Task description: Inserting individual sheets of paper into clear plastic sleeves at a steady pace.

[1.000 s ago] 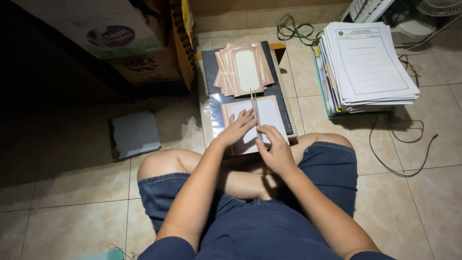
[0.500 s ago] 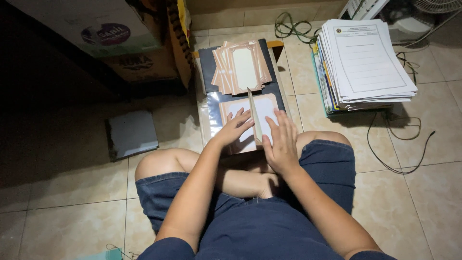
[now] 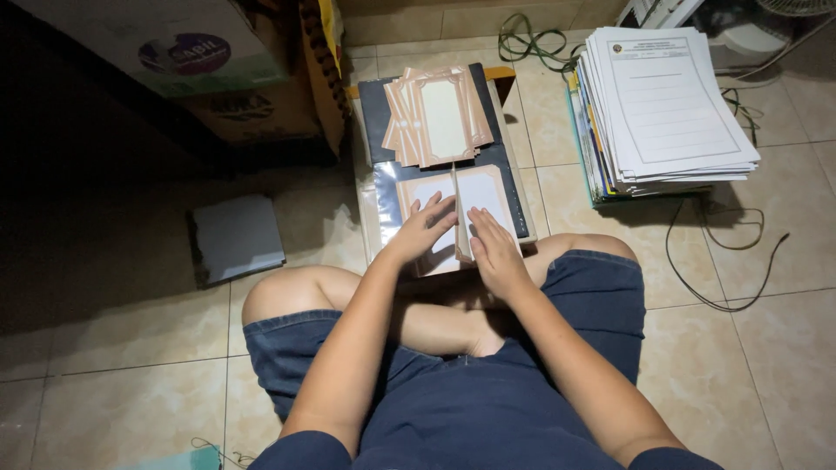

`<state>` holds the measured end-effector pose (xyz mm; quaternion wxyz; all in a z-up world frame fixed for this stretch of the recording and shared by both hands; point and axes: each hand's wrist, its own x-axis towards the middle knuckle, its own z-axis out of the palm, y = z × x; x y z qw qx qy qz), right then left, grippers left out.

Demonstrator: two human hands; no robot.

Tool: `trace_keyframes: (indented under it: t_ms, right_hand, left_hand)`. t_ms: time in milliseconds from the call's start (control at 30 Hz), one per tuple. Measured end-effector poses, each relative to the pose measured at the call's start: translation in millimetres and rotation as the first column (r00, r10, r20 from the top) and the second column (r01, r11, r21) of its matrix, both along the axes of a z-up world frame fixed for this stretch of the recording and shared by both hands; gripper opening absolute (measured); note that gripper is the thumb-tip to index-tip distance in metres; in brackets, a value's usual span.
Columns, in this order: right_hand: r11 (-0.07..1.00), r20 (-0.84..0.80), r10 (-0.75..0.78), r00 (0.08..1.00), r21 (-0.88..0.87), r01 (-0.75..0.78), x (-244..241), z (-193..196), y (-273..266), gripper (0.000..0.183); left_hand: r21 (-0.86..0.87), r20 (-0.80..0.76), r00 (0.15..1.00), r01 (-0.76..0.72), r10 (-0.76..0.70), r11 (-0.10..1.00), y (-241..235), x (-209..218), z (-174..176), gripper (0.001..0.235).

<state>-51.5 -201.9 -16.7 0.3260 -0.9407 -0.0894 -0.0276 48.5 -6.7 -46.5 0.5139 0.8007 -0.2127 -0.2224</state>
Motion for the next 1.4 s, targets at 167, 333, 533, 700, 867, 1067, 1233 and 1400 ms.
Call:
trace_keyframes:
  t_ms: [167,333,533,700,867,1067,1233,1400]
  right_hand:
    - [0.972,-0.048,0.039,0.998,-0.230,-0.049,1,-6,4,0.057]
    - [0.930,-0.115,0.071,0.991,-0.351,-0.108,1,-1,5,0.057]
    - [0.907,-0.130,0.096,0.987,-0.396,-0.141,-5,-4,5,0.060]
    - [0.897,-0.107,0.110,0.988,-0.418,-0.145,-1,-4,7,0.064]
    - [0.904,-0.095,0.065,0.993,-0.415,-0.099,47,-5,13,0.058]
    - [0.908,-0.104,0.026,0.994,-0.413,-0.067,37,3,18,0.056]
    - [0.903,-0.095,0.010,0.995,-0.427,-0.050,0,9,15,0.056]
    - [0.900,-0.112,-0.003,0.994,-0.433,-0.046,11,6,16,0.054]
  left_hand:
    - [-0.112,-0.078,0.988,-0.138,0.130,0.984,0,-16,59,0.072]
    - [-0.237,0.120,0.902,-0.378,0.414,0.895,-11,-9,-21,0.093]
    - [0.398,0.566,0.824,-0.296,0.021,0.869,-33,-24,-10,0.051]
    - [0.465,0.666,0.742,-0.335,-0.075,0.819,-41,-22,-33,0.058]
    - [0.497,0.634,0.769,-0.320,-0.086,0.806,-42,-21,-33,0.060]
    - [0.626,0.511,0.851,-0.271,-0.122,0.731,-51,1,-20,0.063]
    - [0.645,0.500,0.852,-0.247,-0.155,0.723,-54,11,-1,0.061]
    - [0.652,0.464,0.872,-0.218,-0.155,0.726,-51,-6,5,0.063]
